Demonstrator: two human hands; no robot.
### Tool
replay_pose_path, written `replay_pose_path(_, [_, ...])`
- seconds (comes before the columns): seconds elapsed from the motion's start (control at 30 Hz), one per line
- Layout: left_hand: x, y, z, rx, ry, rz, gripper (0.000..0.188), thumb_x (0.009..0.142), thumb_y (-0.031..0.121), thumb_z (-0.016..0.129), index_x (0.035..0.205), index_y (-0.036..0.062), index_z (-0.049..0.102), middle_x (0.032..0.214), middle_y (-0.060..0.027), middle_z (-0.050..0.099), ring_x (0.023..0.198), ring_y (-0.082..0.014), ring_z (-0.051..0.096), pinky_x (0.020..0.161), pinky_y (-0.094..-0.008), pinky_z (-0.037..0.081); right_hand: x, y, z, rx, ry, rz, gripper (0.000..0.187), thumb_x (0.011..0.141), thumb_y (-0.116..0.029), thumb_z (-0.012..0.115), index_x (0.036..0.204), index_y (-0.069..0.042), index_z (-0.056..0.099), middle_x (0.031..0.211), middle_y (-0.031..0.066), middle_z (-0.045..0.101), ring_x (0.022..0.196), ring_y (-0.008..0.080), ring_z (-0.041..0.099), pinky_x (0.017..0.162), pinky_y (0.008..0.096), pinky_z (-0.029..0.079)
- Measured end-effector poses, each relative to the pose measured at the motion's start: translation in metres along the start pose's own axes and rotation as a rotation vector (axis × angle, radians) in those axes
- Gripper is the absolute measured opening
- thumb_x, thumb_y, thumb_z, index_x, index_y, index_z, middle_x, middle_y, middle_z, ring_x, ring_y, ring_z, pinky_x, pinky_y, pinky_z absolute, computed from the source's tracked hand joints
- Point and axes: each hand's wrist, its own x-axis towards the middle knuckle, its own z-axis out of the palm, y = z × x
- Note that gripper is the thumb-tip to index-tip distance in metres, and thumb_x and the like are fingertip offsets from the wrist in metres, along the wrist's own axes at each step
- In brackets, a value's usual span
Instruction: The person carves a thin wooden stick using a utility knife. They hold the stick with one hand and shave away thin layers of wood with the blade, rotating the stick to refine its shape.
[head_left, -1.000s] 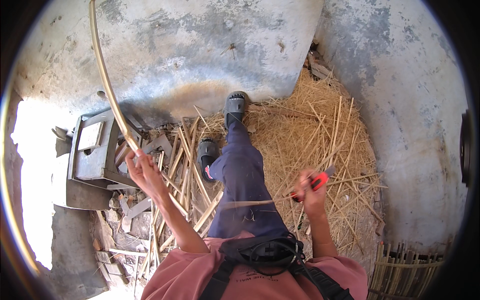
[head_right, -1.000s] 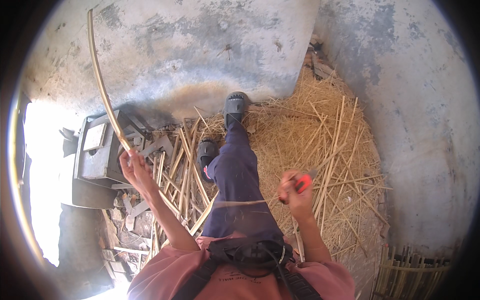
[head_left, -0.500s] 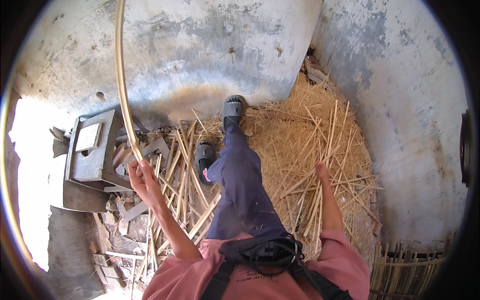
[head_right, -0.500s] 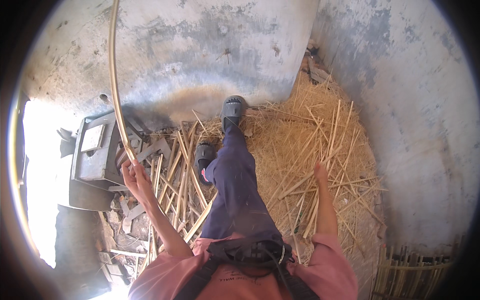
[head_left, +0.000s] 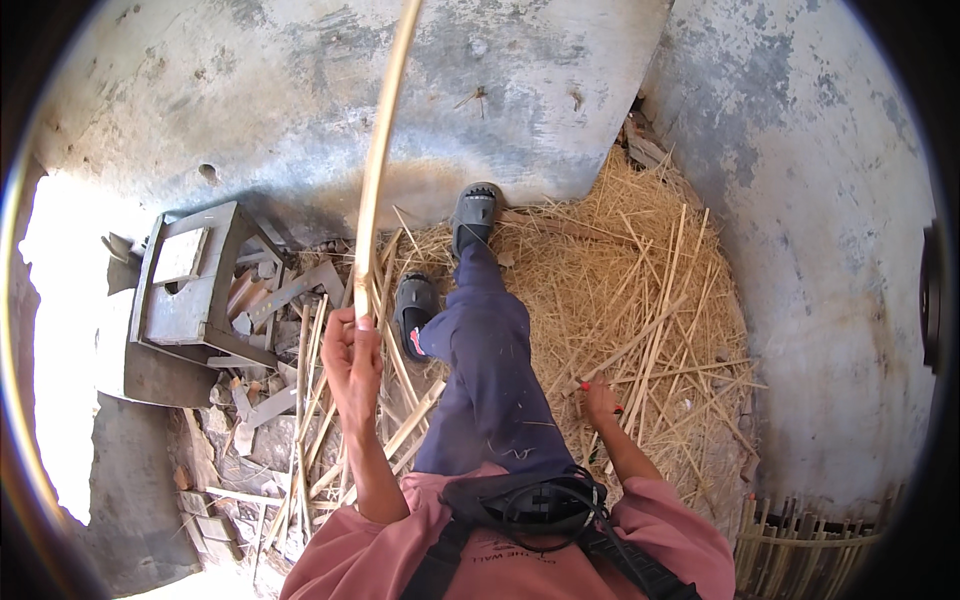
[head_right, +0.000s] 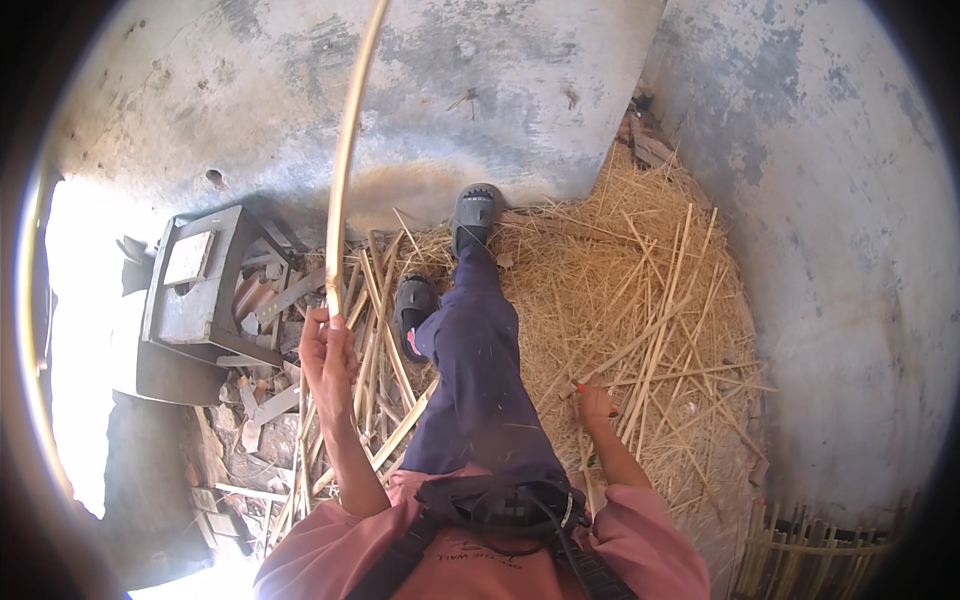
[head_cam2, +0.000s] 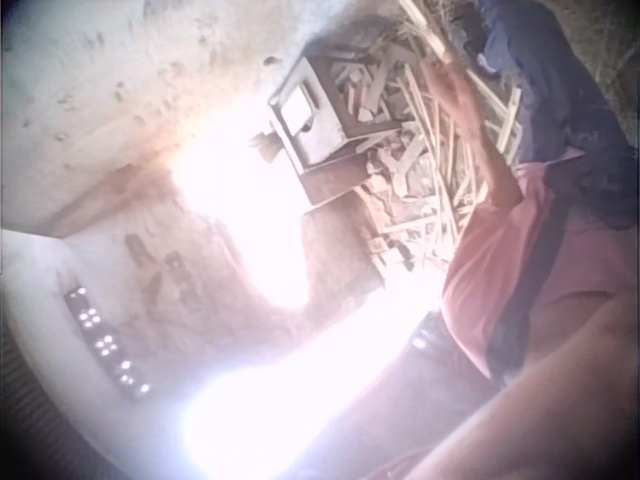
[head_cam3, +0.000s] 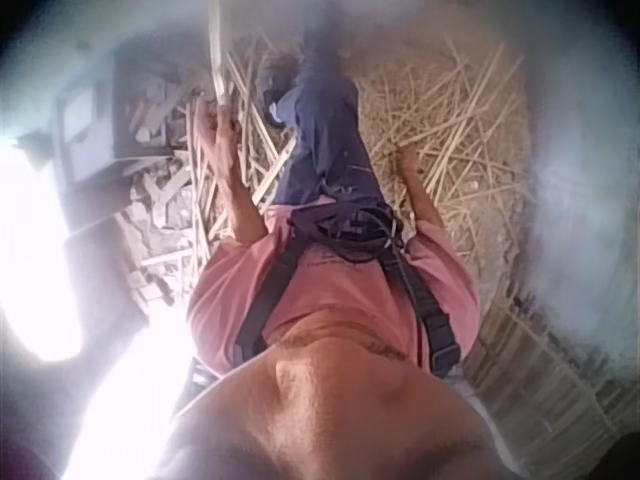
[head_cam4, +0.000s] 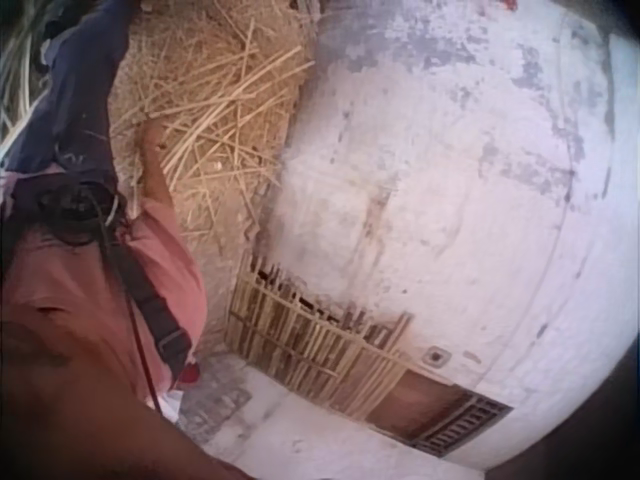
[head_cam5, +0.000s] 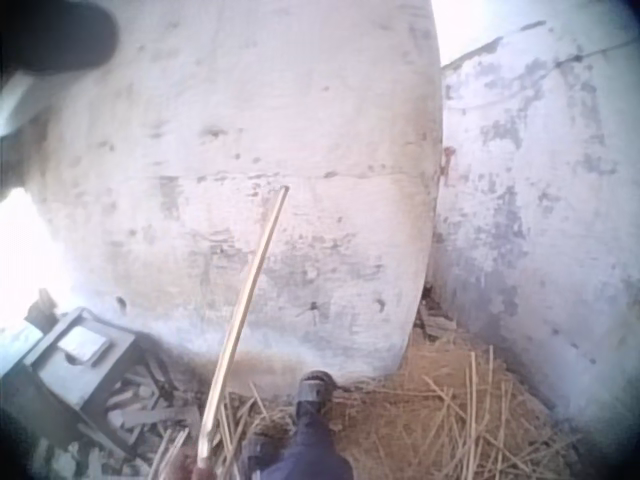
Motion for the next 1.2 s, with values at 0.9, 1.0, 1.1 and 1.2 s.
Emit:
replay_pose_path(0.9, [-0.049,0.012,0.088,0.339,-0.559,0.115,0.015,0.108,0.015,0.063,0.110,-0.0002,0.064,0.074,-0.0154,0.064,0.064,-0.0162,0.064,0.058,-0.0331,0.046,0.215,-0.064,-0.197,0.328,-0.500,0.004,0.053,0.103,-0.031,0.067,0.149,-0.005,0.059,0.138,0.0203,0.069,0.109,0.0341,0.075,0.101,0.0477,0.058])
replay_pose_path(1.0, [-0.058,0.014,0.096,0.391,-0.610,0.104,0.016,0.107,0.017,0.065,0.111,0.0014,0.064,0.078,-0.0200,0.066,0.067,-0.0305,0.068,0.063,-0.0407,0.050,0.191,-0.139,-0.258,0.411,-0.504,-0.063,0.050,0.102,-0.030,0.066,0.141,0.001,0.064,0.131,0.0207,0.073,0.101,0.0269,0.078,0.088,0.0446,0.063])
replay_pose_path(1.1, [-0.062,0.005,0.109,0.344,-0.677,0.187,0.016,0.107,0.017,0.065,0.112,0.0024,0.063,0.082,-0.0218,0.068,0.075,-0.0414,0.068,0.069,-0.0457,0.052,0.180,-0.162,-0.306,0.208,-0.482,-0.172,0.041,0.102,-0.021,0.060,0.133,0.003,0.070,0.112,0.0193,0.079,0.098,0.0263,0.080,0.085,0.0425,0.064])
replay_pose_path(1.2, [-0.061,-0.005,0.116,0.370,-0.709,0.237,0.017,0.107,0.018,0.065,0.113,0.0028,0.062,0.082,-0.0216,0.068,0.075,-0.0411,0.069,0.068,-0.0463,0.051,0.169,-0.177,-0.337,0.166,-0.488,-0.204,0.044,0.100,-0.025,0.060,0.131,0.006,0.069,0.098,0.0150,0.082,0.106,0.0288,0.078,0.098,0.0451,0.059])
